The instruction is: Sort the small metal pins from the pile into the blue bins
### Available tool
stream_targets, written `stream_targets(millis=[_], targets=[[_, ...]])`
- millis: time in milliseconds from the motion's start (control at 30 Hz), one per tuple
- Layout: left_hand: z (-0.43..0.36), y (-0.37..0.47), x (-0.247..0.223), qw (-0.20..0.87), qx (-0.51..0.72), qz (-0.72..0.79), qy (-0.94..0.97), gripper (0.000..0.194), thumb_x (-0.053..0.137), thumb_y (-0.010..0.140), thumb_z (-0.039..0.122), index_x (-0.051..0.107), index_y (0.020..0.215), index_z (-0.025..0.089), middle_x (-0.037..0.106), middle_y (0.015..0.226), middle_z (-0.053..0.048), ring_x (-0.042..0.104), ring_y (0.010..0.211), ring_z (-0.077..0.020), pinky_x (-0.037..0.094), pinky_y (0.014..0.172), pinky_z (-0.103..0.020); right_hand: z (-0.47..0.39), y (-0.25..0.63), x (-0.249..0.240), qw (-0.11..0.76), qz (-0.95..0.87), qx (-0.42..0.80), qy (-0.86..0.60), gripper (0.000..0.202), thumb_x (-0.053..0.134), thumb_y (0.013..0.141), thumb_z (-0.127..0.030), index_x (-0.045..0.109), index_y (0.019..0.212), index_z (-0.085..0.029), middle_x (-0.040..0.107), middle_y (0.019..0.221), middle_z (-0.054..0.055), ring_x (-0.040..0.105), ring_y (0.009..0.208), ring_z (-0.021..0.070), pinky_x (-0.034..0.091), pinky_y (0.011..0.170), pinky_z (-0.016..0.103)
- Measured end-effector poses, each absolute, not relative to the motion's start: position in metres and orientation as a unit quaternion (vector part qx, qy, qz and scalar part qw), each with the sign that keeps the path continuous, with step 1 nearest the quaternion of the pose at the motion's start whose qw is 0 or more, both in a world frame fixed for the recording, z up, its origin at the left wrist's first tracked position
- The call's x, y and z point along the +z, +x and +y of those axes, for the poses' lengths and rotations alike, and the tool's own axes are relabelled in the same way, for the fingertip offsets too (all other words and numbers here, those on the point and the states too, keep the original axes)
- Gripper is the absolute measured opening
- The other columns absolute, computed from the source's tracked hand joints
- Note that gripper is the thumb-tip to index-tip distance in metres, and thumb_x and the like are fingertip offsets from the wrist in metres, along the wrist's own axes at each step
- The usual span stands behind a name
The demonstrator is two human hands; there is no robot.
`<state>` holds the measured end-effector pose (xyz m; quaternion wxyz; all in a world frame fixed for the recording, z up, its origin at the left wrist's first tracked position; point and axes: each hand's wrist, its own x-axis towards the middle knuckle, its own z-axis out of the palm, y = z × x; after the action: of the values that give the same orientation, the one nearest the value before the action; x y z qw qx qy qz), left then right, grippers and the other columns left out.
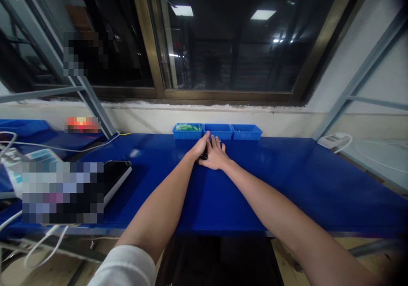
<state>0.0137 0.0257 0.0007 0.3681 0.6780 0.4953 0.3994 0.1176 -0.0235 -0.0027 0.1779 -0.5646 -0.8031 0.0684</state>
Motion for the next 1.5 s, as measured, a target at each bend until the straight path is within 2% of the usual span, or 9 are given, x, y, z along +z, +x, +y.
stream_targets(millis=[100,300,400,567,833,1033,1167,1333,1500], targets=[[0.032,0.008,0.002,0.425,0.436,0.486,0.627,0.066,0.017,0.090,0.058,0.055,0.122,0.014,0.062,0.119,-0.014,0.058,0.110,-0.0225,0.044,0.092,-0.033,-0.019,0.122,-0.002,0.171,-0.794,0.071,-0.579,0.098,0.052,0.071,-0.064,0.010,0.146,-0.017,0.005,0.152,0.019,0.001,0.139,0.0367,0.012,0.105,0.058],[0.033,-0.001,0.002,0.321,0.431,0.562,0.629,0.056,0.026,0.090,0.051,0.061,0.111,0.012,0.063,0.117,-0.013,0.058,0.107,-0.0231,0.042,0.092,-0.034,-0.002,0.150,-0.006,0.177,-0.806,0.049,-0.563,0.066,0.044,0.081,-0.058,0.041,0.135,-0.019,0.036,0.143,0.015,0.026,0.134,0.0344,0.026,0.102,0.053],[0.022,0.006,0.003,0.245,0.361,0.564,0.701,0.050,0.031,0.089,0.051,0.065,0.102,0.016,0.065,0.112,-0.011,0.056,0.109,-0.0260,0.039,0.094,-0.035,0.005,0.160,-0.007,0.206,-0.816,0.044,-0.539,0.045,0.049,0.083,-0.046,0.057,0.119,-0.020,0.054,0.128,0.011,0.044,0.122,0.0289,0.036,0.098,0.043],[0.011,0.024,0.001,0.215,0.315,0.496,0.780,0.056,0.025,0.090,0.055,0.063,0.104,0.016,0.063,0.115,-0.011,0.056,0.109,-0.0244,0.038,0.095,-0.033,0.008,0.166,-0.008,0.269,-0.833,0.075,-0.477,0.029,0.051,0.081,-0.023,0.065,0.107,-0.018,0.066,0.108,0.010,0.060,0.102,0.0233,0.044,0.086,0.030],[0.013,0.026,-0.003,0.195,0.324,0.492,0.784,0.056,0.026,0.090,0.055,0.061,0.106,0.014,0.063,0.113,-0.013,0.054,0.109,-0.0245,0.038,0.096,-0.035,0.010,0.165,-0.009,0.298,-0.790,0.038,-0.535,0.023,0.049,0.082,-0.020,0.070,0.089,-0.013,0.071,0.088,0.013,0.065,0.084,0.0219,0.045,0.073,0.026],[0.016,0.025,-0.005,0.188,0.338,0.498,0.776,0.053,0.028,0.091,0.053,0.060,0.109,0.015,0.062,0.114,-0.012,0.054,0.111,-0.0232,0.038,0.097,-0.034,0.016,0.166,-0.015,0.371,-0.805,0.039,-0.462,0.025,0.047,0.082,-0.013,0.072,0.080,-0.018,0.070,0.099,0.007,0.060,0.101,0.0185,0.043,0.089,0.027],[0.015,0.023,-0.002,0.183,0.380,0.493,0.761,0.048,0.031,0.092,0.049,0.058,0.114,0.015,0.061,0.117,-0.011,0.054,0.111,-0.0219,0.038,0.098,-0.034,0.018,0.167,-0.013,0.426,-0.782,0.035,-0.453,0.026,0.050,0.086,-0.027,0.073,0.076,-0.020,0.068,0.102,0.007,0.055,0.108,0.0209,0.040,0.098,0.034],[0.009,0.022,0.005,0.190,0.428,0.423,0.776,0.039,0.036,0.092,0.041,0.062,0.108,0.016,0.066,0.110,-0.007,0.059,0.101,-0.0187,0.043,0.092,-0.030,0.015,0.170,-0.004,0.543,-0.689,0.154,-0.455,0.027,0.054,0.082,-0.040,0.073,0.090,-0.022,0.070,0.092,0.004,0.062,0.090,0.0203,0.047,0.087,0.036],[0.004,0.023,0.009,0.196,0.420,0.397,0.792,0.026,0.052,0.084,0.030,0.066,0.102,0.016,0.071,0.093,-0.003,0.064,0.084,-0.0170,0.047,0.080,-0.026,0.016,0.170,-0.001,0.594,-0.606,0.280,-0.450,0.031,0.064,0.069,-0.045,0.071,0.080,-0.017,0.071,0.073,0.005,0.063,0.064,0.0195,0.051,0.062,0.032]])
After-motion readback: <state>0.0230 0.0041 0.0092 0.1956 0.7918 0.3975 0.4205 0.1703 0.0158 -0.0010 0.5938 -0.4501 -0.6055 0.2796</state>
